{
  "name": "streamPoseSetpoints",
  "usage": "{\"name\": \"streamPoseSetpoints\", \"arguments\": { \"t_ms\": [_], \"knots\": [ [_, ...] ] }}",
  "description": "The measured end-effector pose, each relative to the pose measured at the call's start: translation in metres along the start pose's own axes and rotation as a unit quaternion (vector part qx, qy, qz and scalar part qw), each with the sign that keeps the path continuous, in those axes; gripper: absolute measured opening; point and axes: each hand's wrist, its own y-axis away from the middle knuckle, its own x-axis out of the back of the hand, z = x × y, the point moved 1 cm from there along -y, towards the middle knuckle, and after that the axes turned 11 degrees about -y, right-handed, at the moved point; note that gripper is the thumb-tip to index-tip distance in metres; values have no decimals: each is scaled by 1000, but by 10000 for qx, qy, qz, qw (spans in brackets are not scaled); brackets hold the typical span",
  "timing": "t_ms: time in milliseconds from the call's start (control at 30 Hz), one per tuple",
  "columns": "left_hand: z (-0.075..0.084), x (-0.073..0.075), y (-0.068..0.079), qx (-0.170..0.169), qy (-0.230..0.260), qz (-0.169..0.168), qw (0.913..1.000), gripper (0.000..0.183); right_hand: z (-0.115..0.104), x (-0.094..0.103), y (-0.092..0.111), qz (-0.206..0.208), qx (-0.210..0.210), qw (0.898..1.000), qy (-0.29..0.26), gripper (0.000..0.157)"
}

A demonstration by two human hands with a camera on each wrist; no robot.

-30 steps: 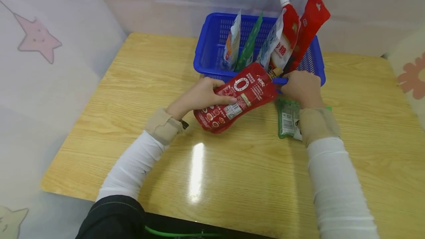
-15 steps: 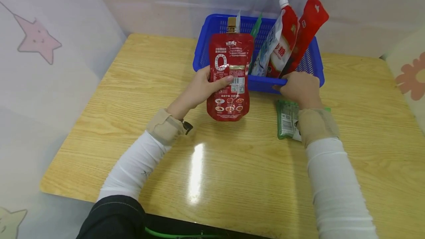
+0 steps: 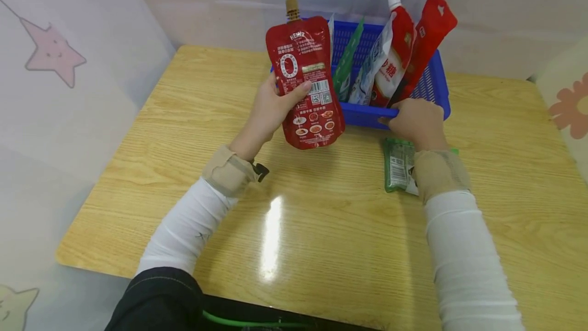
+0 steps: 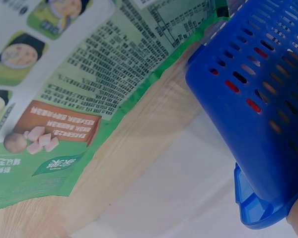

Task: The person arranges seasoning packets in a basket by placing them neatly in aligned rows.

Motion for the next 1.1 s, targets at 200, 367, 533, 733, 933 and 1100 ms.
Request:
{"name": "streamPoseSetpoints", "arguments": {
  "t_ms": [200,367,533,733,933,1100],
  "knots": [
    [1,1,1,32,30,332,9994,38,0,0,-1,-21,-6,10000,1,61],
    [2,0,2,-138,-66,581,9982,36,-1,-1,-1,-48,-27,10000,19,61],
    [4,2,-1,-243,45,960,9951,35,-2,0,0,-38,-17,10000,-25,60],
    [12,11,-12,-488,31,1303,9903,35,-2,0,0,-40,-35,10000,-27,59],
    [16,21,-23,-589,85,1773,9824,34,-1,0,0,-59,-59,10000,-26,59],
    [17,26,-31,-575,186,1950,9789,36,-1,0,0,-33,-72,10000,2,60]
  ]
}}
